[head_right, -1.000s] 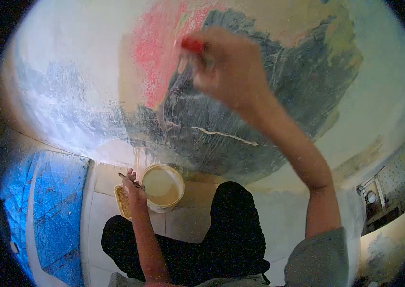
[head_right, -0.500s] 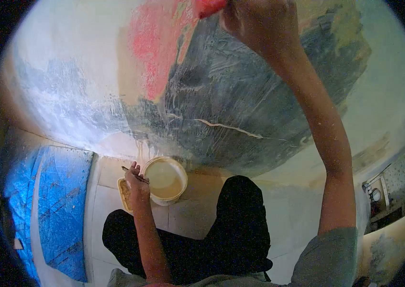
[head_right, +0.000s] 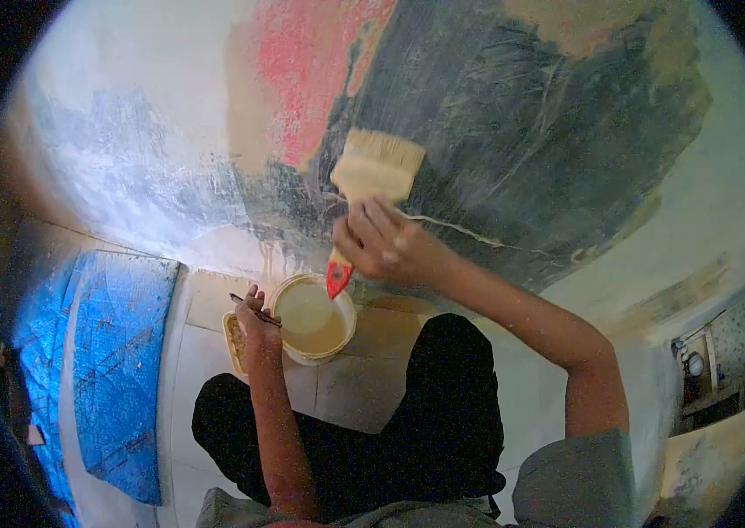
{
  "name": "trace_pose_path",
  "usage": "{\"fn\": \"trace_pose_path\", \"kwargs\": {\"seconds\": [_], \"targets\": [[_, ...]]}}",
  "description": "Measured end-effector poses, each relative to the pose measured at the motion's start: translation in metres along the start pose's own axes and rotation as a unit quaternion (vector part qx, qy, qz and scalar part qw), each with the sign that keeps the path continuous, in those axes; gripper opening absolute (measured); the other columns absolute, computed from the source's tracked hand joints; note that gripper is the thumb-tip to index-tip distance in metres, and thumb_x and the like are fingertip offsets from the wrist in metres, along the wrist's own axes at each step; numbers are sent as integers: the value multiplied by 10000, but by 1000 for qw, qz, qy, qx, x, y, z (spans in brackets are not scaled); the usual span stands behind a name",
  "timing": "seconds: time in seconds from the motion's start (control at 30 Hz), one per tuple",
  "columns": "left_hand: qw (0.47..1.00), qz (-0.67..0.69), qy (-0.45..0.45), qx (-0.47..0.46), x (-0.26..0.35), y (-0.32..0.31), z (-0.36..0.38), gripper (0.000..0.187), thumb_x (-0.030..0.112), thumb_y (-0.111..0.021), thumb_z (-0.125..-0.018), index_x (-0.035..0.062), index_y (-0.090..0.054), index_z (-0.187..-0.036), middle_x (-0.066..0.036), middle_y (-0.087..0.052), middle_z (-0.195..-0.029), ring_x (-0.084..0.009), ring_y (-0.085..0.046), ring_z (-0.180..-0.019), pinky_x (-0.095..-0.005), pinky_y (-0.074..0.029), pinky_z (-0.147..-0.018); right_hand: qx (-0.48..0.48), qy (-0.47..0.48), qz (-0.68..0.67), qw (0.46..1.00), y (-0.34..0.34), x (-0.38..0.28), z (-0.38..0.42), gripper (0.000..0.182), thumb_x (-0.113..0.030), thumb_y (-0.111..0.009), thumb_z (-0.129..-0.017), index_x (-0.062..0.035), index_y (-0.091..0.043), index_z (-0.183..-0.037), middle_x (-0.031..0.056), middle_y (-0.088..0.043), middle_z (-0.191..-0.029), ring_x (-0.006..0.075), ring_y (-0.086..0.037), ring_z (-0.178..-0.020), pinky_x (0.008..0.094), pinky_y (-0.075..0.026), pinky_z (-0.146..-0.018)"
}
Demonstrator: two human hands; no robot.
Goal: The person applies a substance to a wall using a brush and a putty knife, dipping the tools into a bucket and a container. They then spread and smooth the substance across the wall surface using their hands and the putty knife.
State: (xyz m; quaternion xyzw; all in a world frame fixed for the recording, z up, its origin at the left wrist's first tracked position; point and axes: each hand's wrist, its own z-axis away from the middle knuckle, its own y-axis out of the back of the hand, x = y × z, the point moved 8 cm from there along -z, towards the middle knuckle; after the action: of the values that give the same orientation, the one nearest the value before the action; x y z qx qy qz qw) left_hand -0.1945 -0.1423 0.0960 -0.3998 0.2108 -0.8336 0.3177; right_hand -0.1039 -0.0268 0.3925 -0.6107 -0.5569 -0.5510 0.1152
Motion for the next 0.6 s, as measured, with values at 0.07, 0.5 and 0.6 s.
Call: {"fn": "trace_pose_path", "kwargs": {"seconds": [0.07, 0.5, 0.6], "targets": [[1000, 2, -7, -5, -1, 2, -1, 454, 161, -447, -750, 97, -492, -1198, -31, -491, -1071, -66, -373, -636, -247, -302, -561, -20, -1, -41, 999, -8, -19, 9, 192, -89, -633, -687, -52, -576, -867, 109, -566, -856, 207, -614, -821, 287, -539, -701], [1000, 10, -3, 7, -1, -3, 3, 401, 158, -415, -795, 78, -500, -1178, -2, -488, -977, -51, -359, -581, -224, -284, -517, 77, -200, -296, 931, 32, 123, -64, 208, -99, -681, -724, -86, -595, -914, 111, -613, -809, 261, -623, -691, 335, -491, -561], [1000, -6, -16, -3, -4, -5, 4, 376, 171, -402, -818, 79, -502, -1170, 9, -480, -934, -42, -355, -564, -216, -282, -494, 155, -175, -219, 947, 74, 156, -98, 224, -10, -667, -691, -71, -600, -895, 34, -608, -746, 170, -626, -678, 230, -525, -606]]}}
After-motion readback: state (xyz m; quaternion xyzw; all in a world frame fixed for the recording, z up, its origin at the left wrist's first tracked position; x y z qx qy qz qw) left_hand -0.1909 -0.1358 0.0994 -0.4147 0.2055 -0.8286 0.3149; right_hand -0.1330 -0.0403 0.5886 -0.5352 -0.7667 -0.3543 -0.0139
